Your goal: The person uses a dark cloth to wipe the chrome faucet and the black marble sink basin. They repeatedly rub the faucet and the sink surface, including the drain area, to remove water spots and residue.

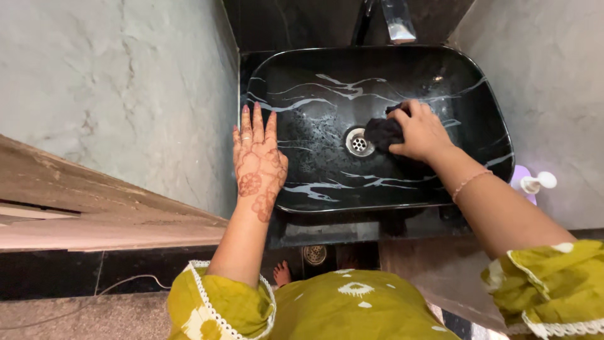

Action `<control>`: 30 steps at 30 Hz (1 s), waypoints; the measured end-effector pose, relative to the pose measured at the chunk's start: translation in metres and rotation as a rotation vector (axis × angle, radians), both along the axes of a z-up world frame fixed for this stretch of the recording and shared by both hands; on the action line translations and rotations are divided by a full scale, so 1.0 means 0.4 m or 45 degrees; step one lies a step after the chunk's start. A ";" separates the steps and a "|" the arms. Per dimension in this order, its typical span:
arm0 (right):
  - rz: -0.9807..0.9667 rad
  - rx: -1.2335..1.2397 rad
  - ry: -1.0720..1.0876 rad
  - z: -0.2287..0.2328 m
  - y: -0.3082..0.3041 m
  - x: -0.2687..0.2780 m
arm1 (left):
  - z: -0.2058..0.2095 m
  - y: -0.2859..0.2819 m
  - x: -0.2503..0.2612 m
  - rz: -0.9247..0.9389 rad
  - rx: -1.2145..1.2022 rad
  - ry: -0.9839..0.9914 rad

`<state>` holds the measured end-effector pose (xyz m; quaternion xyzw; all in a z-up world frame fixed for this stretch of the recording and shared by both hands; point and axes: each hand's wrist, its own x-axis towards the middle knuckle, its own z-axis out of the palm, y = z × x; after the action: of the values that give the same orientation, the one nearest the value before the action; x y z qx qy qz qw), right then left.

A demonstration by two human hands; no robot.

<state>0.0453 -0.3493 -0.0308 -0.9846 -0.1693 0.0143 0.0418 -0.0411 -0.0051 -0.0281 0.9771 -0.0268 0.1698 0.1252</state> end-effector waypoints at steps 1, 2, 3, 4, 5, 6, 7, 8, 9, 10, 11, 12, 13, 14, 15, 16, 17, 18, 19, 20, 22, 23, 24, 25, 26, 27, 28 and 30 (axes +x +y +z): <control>-0.008 -0.007 -0.016 -0.003 0.002 0.017 | 0.000 0.000 -0.001 0.003 -0.018 0.002; -0.015 -0.016 -0.030 -0.006 0.002 0.034 | -0.001 0.000 -0.002 0.006 -0.038 0.005; -0.012 -0.019 -0.047 -0.008 0.000 0.053 | -0.002 0.001 -0.001 0.003 -0.041 -0.018; -0.011 -0.020 -0.059 -0.013 -0.002 0.067 | -0.005 0.002 -0.003 -0.001 -0.043 -0.036; -0.010 -0.022 -0.072 -0.018 -0.003 0.079 | -0.008 0.002 -0.006 -0.005 -0.045 -0.055; -0.016 -0.007 -0.091 -0.024 -0.005 0.090 | -0.010 0.002 -0.005 0.001 -0.048 -0.056; -0.022 0.008 -0.109 -0.029 -0.006 0.099 | -0.011 0.002 -0.004 0.007 -0.052 -0.057; -0.032 0.023 -0.130 -0.034 -0.007 0.106 | -0.011 0.001 -0.001 0.010 -0.056 -0.061; -0.036 0.037 -0.165 -0.041 -0.004 0.111 | -0.010 0.002 0.002 0.017 -0.061 -0.045; -0.042 0.048 -0.200 -0.048 -0.003 0.113 | -0.010 0.002 0.005 0.021 -0.070 -0.028; -0.049 0.060 -0.235 -0.055 -0.001 0.112 | -0.009 0.002 0.006 0.025 -0.078 -0.011; -0.051 0.078 -0.244 -0.060 0.000 0.110 | -0.008 0.004 0.006 0.018 -0.079 -0.012; -0.053 0.096 -0.254 -0.063 0.001 0.106 | -0.007 0.007 0.006 0.010 -0.080 -0.012; -0.054 0.114 -0.267 -0.063 -0.001 0.103 | -0.006 0.007 0.008 0.004 -0.082 -0.016; -0.058 0.106 -0.246 -0.062 -0.003 0.097 | -0.006 0.005 0.010 0.005 -0.066 -0.031; -0.061 0.102 -0.223 -0.062 -0.001 0.089 | -0.005 0.004 0.008 0.009 -0.046 -0.044; -0.063 0.097 -0.200 -0.061 0.001 0.079 | -0.006 0.005 0.004 0.013 -0.026 -0.056; -0.057 0.079 -0.160 -0.056 0.002 0.074 | -0.006 0.005 0.003 0.004 -0.043 -0.043; -0.051 0.060 -0.120 -0.052 0.003 0.066 | -0.007 0.006 0.002 -0.004 -0.061 -0.030; -0.043 0.041 -0.079 -0.048 0.004 0.057 | -0.009 0.006 0.000 -0.011 -0.078 -0.015; 0.002 0.049 -0.021 -0.041 0.003 0.030 | -0.014 0.006 -0.001 -0.006 -0.068 -0.044; 0.025 0.054 0.008 -0.038 0.002 0.016 | -0.016 0.006 -0.001 -0.003 -0.062 -0.058; 0.038 0.056 0.038 -0.034 0.002 0.003 | -0.019 0.006 -0.002 0.003 -0.048 -0.073; 0.051 0.058 0.068 -0.029 0.002 -0.009 | -0.020 0.004 -0.002 0.010 -0.034 -0.088; 0.063 0.061 0.096 -0.024 0.002 -0.019 | -0.019 0.005 0.000 0.015 -0.019 -0.106; 0.077 0.063 0.122 -0.019 0.004 -0.029 | -0.017 0.007 0.001 0.006 -0.033 -0.095; 0.089 0.062 0.150 -0.016 0.004 -0.041 | -0.016 0.007 -0.001 -0.004 -0.049 -0.083; 0.096 0.064 0.179 -0.010 0.006 -0.058 | -0.012 0.006 -0.004 -0.016 -0.065 -0.072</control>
<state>0.0220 -0.3470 -0.0347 -0.9727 -0.2031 0.0807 0.0777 -0.0428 -0.0026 -0.0329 0.9683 -0.0320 0.1970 0.1505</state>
